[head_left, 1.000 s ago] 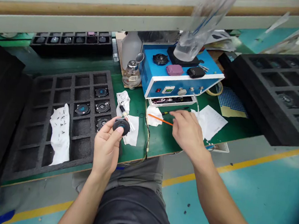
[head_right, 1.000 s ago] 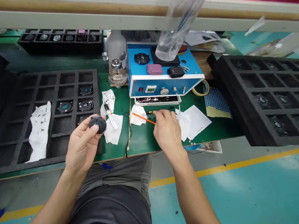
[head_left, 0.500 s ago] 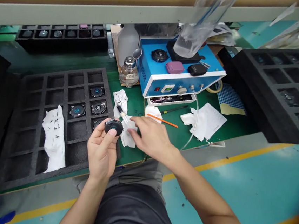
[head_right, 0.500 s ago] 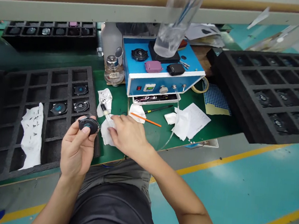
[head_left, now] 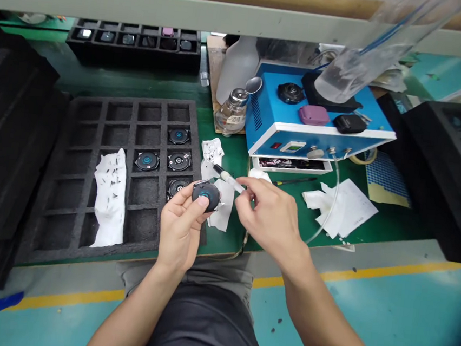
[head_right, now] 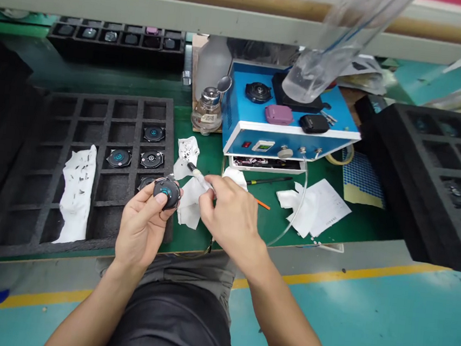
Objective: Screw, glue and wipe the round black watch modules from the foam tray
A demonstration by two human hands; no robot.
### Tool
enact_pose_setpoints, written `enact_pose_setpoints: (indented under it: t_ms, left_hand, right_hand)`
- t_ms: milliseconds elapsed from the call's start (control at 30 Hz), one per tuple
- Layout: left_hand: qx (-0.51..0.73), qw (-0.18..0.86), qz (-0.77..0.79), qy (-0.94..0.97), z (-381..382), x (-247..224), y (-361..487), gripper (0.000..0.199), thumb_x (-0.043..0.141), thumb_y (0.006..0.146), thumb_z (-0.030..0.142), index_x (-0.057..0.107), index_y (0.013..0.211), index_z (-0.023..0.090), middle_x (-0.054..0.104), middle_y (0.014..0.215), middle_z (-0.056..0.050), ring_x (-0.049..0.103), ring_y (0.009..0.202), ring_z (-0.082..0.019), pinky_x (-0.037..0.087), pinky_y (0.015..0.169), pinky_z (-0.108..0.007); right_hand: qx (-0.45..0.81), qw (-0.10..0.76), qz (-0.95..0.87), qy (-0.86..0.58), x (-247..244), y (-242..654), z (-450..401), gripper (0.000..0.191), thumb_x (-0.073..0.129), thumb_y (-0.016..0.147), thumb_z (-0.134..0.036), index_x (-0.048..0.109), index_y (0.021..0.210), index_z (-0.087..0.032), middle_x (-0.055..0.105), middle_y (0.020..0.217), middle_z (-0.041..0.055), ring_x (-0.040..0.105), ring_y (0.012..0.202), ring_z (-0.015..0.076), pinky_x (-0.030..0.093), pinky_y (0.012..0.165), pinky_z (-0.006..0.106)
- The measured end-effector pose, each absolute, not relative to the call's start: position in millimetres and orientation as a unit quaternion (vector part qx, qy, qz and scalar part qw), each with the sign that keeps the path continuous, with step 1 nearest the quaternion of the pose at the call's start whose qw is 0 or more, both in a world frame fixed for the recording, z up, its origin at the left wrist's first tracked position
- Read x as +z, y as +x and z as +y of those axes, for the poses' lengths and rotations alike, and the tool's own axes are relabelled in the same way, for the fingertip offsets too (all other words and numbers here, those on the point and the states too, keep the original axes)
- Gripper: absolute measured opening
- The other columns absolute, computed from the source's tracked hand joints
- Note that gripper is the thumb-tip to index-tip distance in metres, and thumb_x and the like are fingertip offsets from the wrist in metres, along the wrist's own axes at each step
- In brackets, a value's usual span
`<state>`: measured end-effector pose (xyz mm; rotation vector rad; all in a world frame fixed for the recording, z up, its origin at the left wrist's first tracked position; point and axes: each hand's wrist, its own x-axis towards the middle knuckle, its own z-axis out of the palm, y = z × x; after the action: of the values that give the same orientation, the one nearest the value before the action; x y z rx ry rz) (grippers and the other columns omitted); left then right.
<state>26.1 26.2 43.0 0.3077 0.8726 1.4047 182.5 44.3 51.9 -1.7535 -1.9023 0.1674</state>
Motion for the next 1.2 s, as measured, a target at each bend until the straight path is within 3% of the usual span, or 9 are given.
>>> enact_pose_setpoints:
  t_ms: [200, 367, 567, 700, 900, 1033, 1200]
  left_hand:
    - [0.599, 0.699, 0.368, 0.128, 25.9, 46.4, 20.9, 0.026, 0.088, 0.073, 0.017, 0.077, 0.097, 0.013, 0.081, 0.096, -0.007, 0.08, 0.087, -0.018, 0.062, 0.071, -0.017]
    - [0.59, 0.71, 0.363, 0.125, 26.0, 47.3, 19.4, 0.025, 0.087, 0.073, 0.018, 0.076, 0.095, 0.012, 0.081, 0.095, -0.007, 0.08, 0.087, -0.019, 0.063, 0.07, -0.016]
    - [0.58, 0.719, 0.363, 0.122, 24.9, 47.9, 18.8, 0.027, 0.087, 0.073, 0.017, 0.075, 0.096, 0.012, 0.081, 0.093, -0.007, 0.08, 0.087, -0.018, 0.063, 0.07, -0.017]
    - [0.575, 0.722, 0.365, 0.123, 24.6, 47.9, 18.5, 0.027, 0.086, 0.074, 0.018, 0.074, 0.097, 0.012, 0.081, 0.094, -0.007, 0.08, 0.087, -0.018, 0.063, 0.07, -0.018]
    - [0.571, 0.717, 0.381, 0.122, 24.4, 46.5, 20.2, 0.028, 0.085, 0.076, 0.018, 0.072, 0.101, 0.013, 0.081, 0.097, -0.008, 0.079, 0.092, -0.019, 0.062, 0.074, -0.02]
    - [0.577, 0.72, 0.374, 0.091, 24.9, 46.0, 21.0, 0.022, 0.07, 0.092, 0.031, 0.073, 0.105, 0.013, 0.08, 0.105, -0.011, 0.078, 0.1, -0.023, 0.062, 0.083, -0.029]
    - [0.568, 0.74, 0.358, 0.033, 27.4, 48.0, 20.2, 0.043, 0.041, 0.106, 0.04, 0.074, 0.099, 0.013, 0.08, 0.104, -0.013, 0.076, 0.102, -0.024, 0.06, 0.09, -0.036]
  right_hand:
    - [0.079, 0.393, -0.681, -0.613, 71.9, 175.4, 82.1, 0.014, 0.062, 0.087, -0.021, 0.075, 0.093, -0.02, 0.07, 0.078, 0.0016, 0.061, 0.067, 0.0161, 0.044, 0.064, 0.031]
    - [0.215, 0.492, -0.649, -0.539, 59.1, 156.5, 122.0, 0.011, 0.071, 0.087, -0.029, 0.074, 0.093, -0.021, 0.069, 0.086, 0.001, 0.059, 0.069, 0.0135, 0.049, 0.065, 0.03]
    - [0.266, 0.524, -0.647, -0.486, 45.6, 148.6, 127.9, 0.028, 0.06, 0.097, -0.049, 0.071, 0.102, -0.024, 0.072, 0.097, 0.0037, 0.068, 0.09, 0.0191, 0.054, 0.075, 0.035]
    - [0.277, 0.567, -0.625, -0.46, 47.3, 151.1, 122.8, 0.031, 0.055, 0.1, -0.052, 0.069, 0.109, -0.027, 0.074, 0.102, 0.003, 0.071, 0.098, 0.0198, 0.056, 0.083, 0.037]
    - [0.282, 0.551, -0.635, -0.463, 36.7, 152.6, 125.9, 0.032, 0.053, 0.1, -0.054, 0.069, 0.108, -0.026, 0.075, 0.096, 0.003, 0.072, 0.091, 0.0195, 0.058, 0.082, 0.038]
    - [0.238, 0.614, -0.607, -0.445, 28.5, 158.8, 128.1, 0.035, 0.039, 0.106, -0.052, 0.064, 0.117, -0.03, 0.071, 0.101, 0.0039, 0.071, 0.095, 0.0202, 0.058, 0.083, 0.04]
    - [0.267, 0.672, -0.554, -0.413, 22.6, 169.9, 133.6, 0.033, 0.037, 0.105, -0.052, 0.059, 0.116, -0.032, 0.066, 0.095, 0.003, 0.071, 0.09, 0.0197, 0.058, 0.08, 0.039]
